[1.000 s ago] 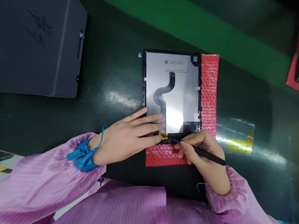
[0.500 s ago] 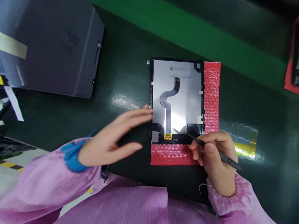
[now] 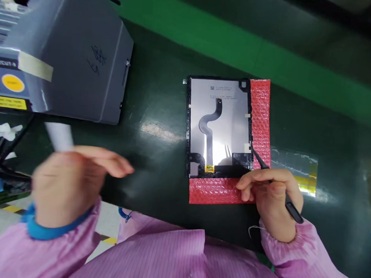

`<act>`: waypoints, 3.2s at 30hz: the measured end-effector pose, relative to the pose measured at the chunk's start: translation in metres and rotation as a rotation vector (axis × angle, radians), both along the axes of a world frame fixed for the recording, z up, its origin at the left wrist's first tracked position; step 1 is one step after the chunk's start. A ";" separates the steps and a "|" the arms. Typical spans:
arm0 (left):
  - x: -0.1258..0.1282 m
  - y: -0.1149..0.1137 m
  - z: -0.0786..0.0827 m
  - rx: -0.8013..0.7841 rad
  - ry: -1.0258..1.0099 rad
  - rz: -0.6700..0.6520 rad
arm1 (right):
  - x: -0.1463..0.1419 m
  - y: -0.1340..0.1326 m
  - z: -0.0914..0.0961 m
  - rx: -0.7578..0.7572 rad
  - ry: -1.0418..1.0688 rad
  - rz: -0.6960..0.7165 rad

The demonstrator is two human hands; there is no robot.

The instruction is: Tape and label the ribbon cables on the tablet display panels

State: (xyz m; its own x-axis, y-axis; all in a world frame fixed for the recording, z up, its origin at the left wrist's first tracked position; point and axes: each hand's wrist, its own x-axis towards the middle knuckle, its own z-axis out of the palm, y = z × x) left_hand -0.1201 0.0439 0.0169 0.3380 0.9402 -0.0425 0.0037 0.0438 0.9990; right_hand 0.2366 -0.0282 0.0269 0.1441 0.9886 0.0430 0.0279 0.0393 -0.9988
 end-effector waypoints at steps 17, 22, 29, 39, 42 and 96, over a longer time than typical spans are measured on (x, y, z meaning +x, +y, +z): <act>0.112 0.063 0.021 0.240 0.192 -0.677 | -0.019 0.113 0.041 -0.110 -0.084 0.244; 0.096 0.104 0.002 0.698 0.601 -0.427 | -0.015 0.139 0.027 -0.166 -0.268 0.407; 0.088 0.109 -0.009 0.868 0.692 -0.515 | -0.016 0.145 0.013 -0.158 -0.385 0.428; 0.092 0.100 -0.015 1.068 0.845 -0.574 | -0.020 0.144 0.005 -0.102 -0.407 0.384; 0.094 0.099 -0.013 1.084 0.860 -0.563 | -0.022 0.148 0.001 -0.059 -0.417 0.320; 0.179 0.092 -0.025 1.163 0.686 -0.913 | 0.118 0.024 -0.021 -0.064 -0.106 -0.295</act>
